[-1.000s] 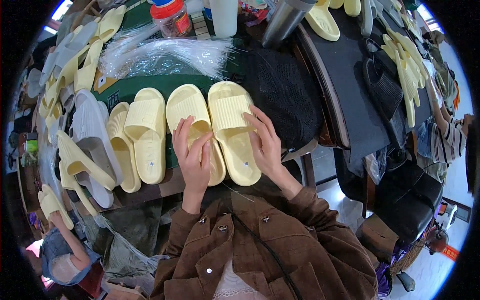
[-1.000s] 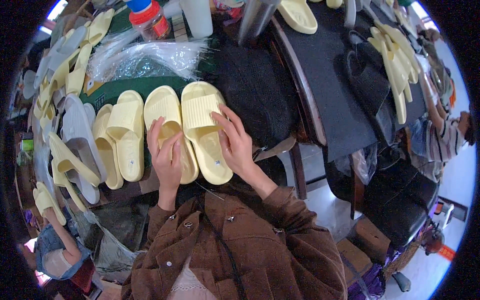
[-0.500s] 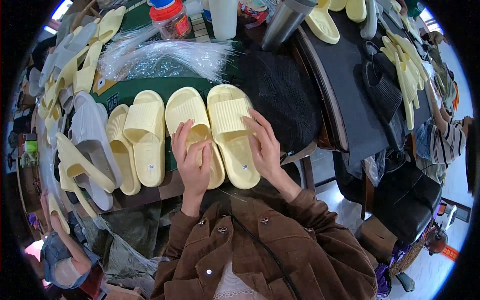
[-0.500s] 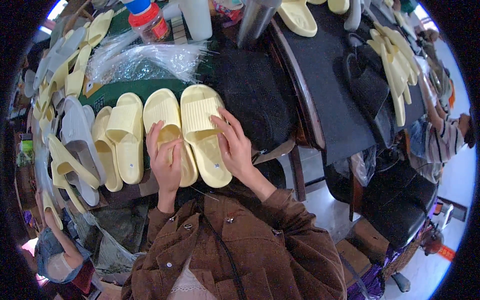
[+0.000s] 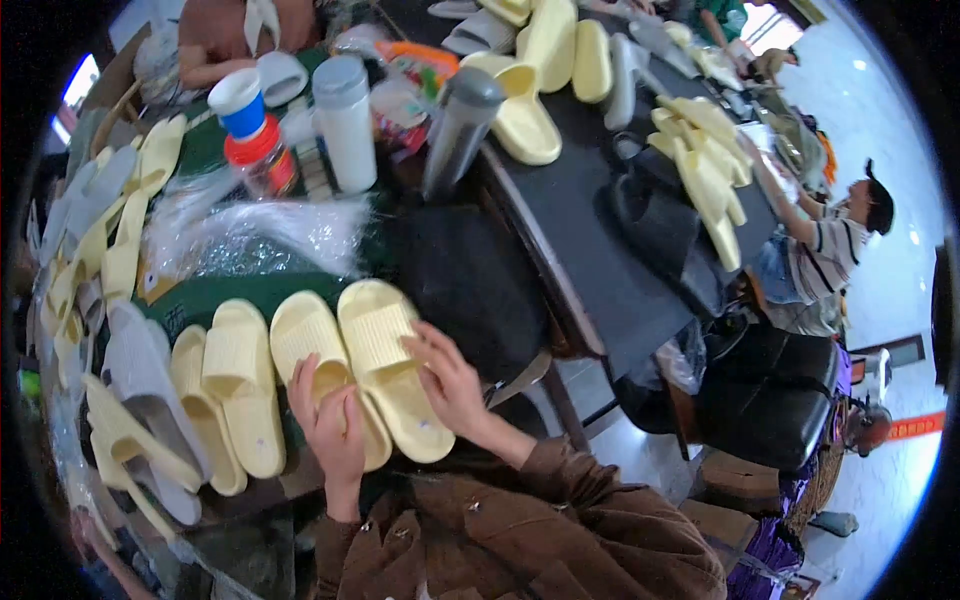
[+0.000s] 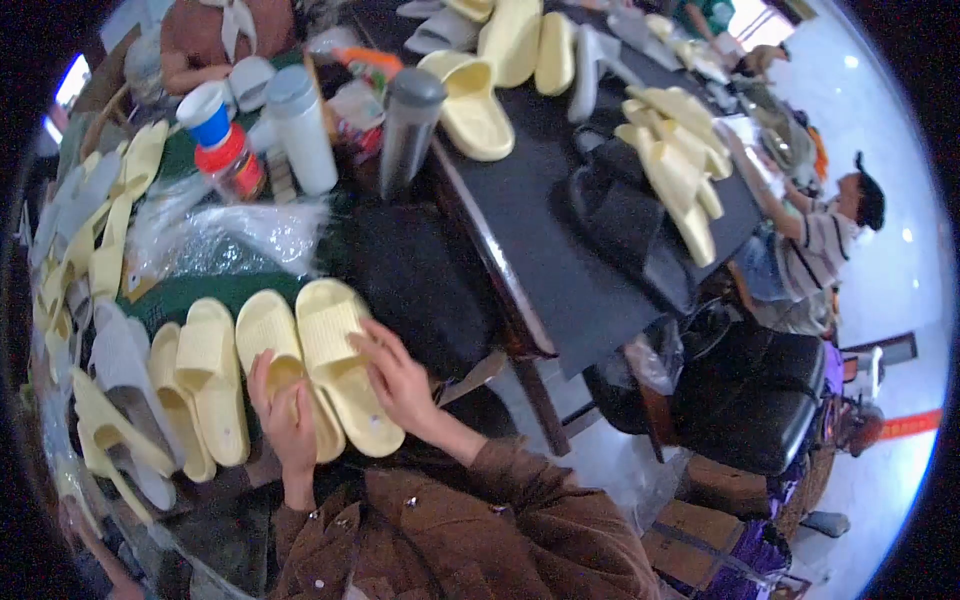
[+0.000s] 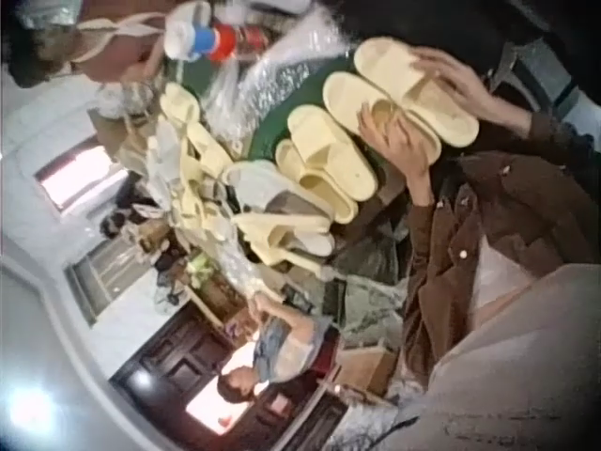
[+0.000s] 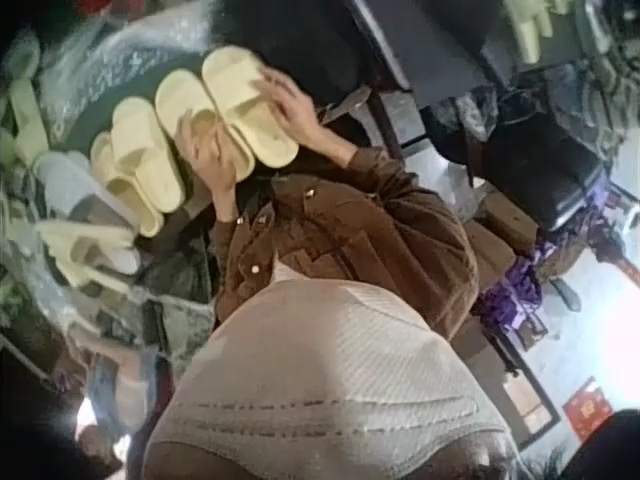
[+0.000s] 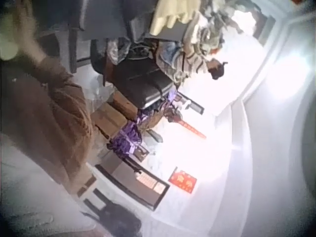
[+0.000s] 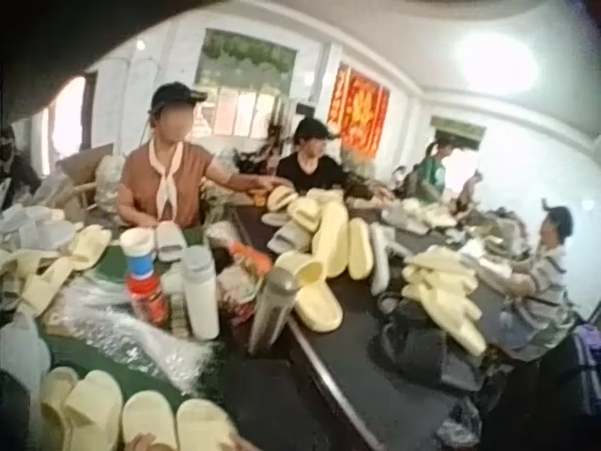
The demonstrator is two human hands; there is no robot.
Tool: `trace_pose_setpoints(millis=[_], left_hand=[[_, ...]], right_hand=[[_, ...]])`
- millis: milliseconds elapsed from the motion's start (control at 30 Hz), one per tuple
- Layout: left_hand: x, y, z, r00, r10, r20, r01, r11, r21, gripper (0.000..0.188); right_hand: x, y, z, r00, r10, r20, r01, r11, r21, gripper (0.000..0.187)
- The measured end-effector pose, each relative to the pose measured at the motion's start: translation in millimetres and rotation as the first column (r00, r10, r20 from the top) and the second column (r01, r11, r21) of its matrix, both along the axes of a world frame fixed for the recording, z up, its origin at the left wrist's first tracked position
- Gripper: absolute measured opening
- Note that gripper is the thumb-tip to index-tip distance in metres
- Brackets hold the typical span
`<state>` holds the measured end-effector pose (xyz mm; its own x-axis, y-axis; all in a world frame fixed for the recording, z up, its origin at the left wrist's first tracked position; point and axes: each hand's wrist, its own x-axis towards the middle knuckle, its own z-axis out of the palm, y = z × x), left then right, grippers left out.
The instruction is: The recorder is inspecting and cleaning pairs of sandals at a manufacturing or processing station.
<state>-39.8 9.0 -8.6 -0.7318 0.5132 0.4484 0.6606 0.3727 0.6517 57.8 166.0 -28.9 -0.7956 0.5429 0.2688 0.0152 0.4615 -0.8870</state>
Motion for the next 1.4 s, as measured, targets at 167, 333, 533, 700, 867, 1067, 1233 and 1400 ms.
trace_pose_setpoints(millis=[167, 333, 533, 700, 867, 1067, 1233, 1400], left_hand=[[1.7, -1.5, 0.6, 1.000, 0.006, -0.008, -0.006, 0.999, -0.036, 0.007], [2.2, 0.6, 2.3, 1.000, 0.010, 0.028, -0.009, 1.000, -0.030, 0.006], [1.1, -0.5, 2.7, 1.000, 0.010, -0.018, -0.011, 0.998, -0.062, 0.007], [1.4, 0.2, 0.0, 0.999, 0.007, 0.035, -0.007, 1.000, -0.023, 0.006], [1.0, -1.7, -0.8, 1.000, -0.013, -0.009, 0.012, 0.999, -0.051, 0.006], [0.3, -3.1, -1.7, 0.999, -0.027, -0.031, 0.025, 0.998, -0.056, 0.005], [-0.8, -3.8, -4.3, 0.999, -0.028, -0.019, 0.027, 0.999, -0.039, 0.006], [2.8, -0.7, 4.0, 0.999, -0.027, 0.033, 0.028, 0.999, -0.023, 0.005]], right_hand=[[-0.7, -1.6, -5.1, 0.999, -0.007, -0.053, 0.009, 0.999, 0.046, 0.042], [-0.5, 1.1, -5.9, 0.997, -0.004, -0.082, 0.011, 0.996, 0.091, 0.043], [-0.2, 0.6, -3.6, 0.997, -0.001, -0.082, 0.007, 0.997, 0.082, 0.044], [0.4, 0.1, -4.4, 0.998, -0.009, -0.068, 0.013, 0.998, 0.063, 0.045], [-0.2, -0.2, -4.9, 0.995, 0.005, -0.102, 0.002, 0.998, 0.068, 0.045], [0.0, 0.2, -6.7, 0.993, 0.007, -0.121, 0.006, 0.994, 0.112, 0.046], [-1.3, -0.2, -6.6, 0.991, 0.014, -0.132, -0.001, 0.995, 0.101, 0.046], [0.2, 1.1, -2.8, 0.994, 0.009, -0.105, -0.001, 0.997, 0.076, 0.046]])
